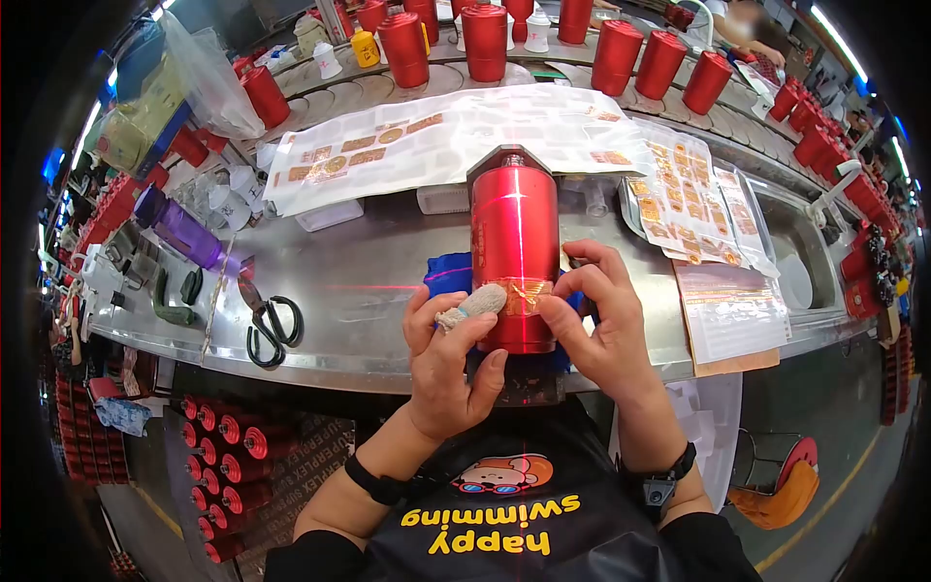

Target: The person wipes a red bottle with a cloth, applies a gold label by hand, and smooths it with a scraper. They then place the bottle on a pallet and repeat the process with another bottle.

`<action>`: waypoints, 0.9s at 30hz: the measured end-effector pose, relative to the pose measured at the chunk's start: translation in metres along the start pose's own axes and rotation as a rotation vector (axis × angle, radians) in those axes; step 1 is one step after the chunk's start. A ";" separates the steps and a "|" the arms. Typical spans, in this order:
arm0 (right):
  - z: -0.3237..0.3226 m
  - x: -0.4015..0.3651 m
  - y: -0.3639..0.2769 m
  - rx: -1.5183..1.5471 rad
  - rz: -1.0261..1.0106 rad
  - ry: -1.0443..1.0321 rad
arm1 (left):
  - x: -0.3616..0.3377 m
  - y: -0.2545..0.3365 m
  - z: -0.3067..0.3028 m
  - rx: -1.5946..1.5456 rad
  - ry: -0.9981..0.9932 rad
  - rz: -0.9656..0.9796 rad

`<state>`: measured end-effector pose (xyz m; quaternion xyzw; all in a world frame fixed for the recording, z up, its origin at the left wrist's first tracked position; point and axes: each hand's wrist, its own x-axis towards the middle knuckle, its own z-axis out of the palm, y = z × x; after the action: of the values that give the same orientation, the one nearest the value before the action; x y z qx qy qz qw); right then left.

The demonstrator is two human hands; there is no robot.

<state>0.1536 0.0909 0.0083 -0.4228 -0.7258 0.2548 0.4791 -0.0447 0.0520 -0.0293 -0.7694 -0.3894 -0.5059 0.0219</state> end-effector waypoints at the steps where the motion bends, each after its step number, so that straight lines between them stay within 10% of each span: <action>1: 0.004 0.000 0.000 0.016 0.005 0.012 | -0.001 0.000 0.000 0.000 -0.006 -0.007; 21: -0.008 -0.013 0.021 0.383 0.191 0.244 | 0.023 0.020 0.015 0.351 -0.239 0.215; 27: -0.015 -0.004 0.020 0.029 -0.012 0.176 | 0.011 0.018 0.010 0.150 -0.194 0.100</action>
<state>0.1754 0.0975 -0.0030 -0.4322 -0.6796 0.2245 0.5486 -0.0236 0.0501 -0.0184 -0.8293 -0.3876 -0.3970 0.0666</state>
